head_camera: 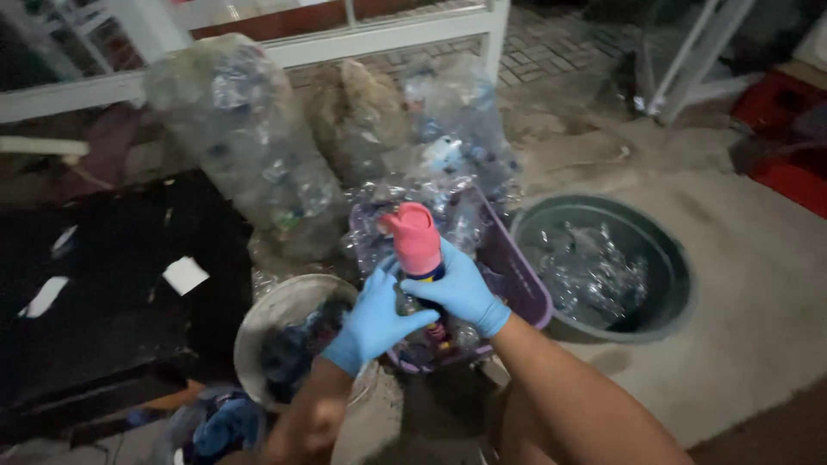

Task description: Sort plastic bottles and containers into different recycling bins

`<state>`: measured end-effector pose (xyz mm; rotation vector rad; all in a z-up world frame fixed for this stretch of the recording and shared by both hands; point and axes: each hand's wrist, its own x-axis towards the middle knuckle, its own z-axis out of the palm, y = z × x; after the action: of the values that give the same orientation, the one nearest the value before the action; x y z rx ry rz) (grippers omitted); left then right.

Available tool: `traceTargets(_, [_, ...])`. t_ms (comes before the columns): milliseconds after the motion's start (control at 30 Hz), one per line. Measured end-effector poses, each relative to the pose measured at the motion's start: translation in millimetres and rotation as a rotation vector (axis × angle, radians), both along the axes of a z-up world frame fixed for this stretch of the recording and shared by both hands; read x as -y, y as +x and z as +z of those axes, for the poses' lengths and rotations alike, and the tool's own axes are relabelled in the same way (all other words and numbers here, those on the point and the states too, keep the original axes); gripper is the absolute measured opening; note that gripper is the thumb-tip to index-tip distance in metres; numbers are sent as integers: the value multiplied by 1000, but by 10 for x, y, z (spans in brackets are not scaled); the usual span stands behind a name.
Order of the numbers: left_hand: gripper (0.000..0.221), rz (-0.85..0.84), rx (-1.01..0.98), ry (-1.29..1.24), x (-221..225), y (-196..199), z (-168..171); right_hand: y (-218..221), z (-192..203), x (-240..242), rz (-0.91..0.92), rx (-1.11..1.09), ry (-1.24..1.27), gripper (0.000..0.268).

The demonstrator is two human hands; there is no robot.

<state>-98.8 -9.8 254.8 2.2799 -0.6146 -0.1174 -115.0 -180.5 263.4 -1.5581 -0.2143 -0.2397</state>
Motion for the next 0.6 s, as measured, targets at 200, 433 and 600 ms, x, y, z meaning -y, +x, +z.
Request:
traceTargets(200, [90, -191, -77, -1032, -581, 152, -75, 214, -240, -230, 293, 46, -47, 59])
traceTargets(433, [64, 70, -30, -1162, -293, 203, 121, 338, -221, -535, 369, -18, -215, 52])
traceTargets(600, [20, 237, -266, -1353, -405, 753, -558, 389, -371, -582, 285, -124, -339, 47])
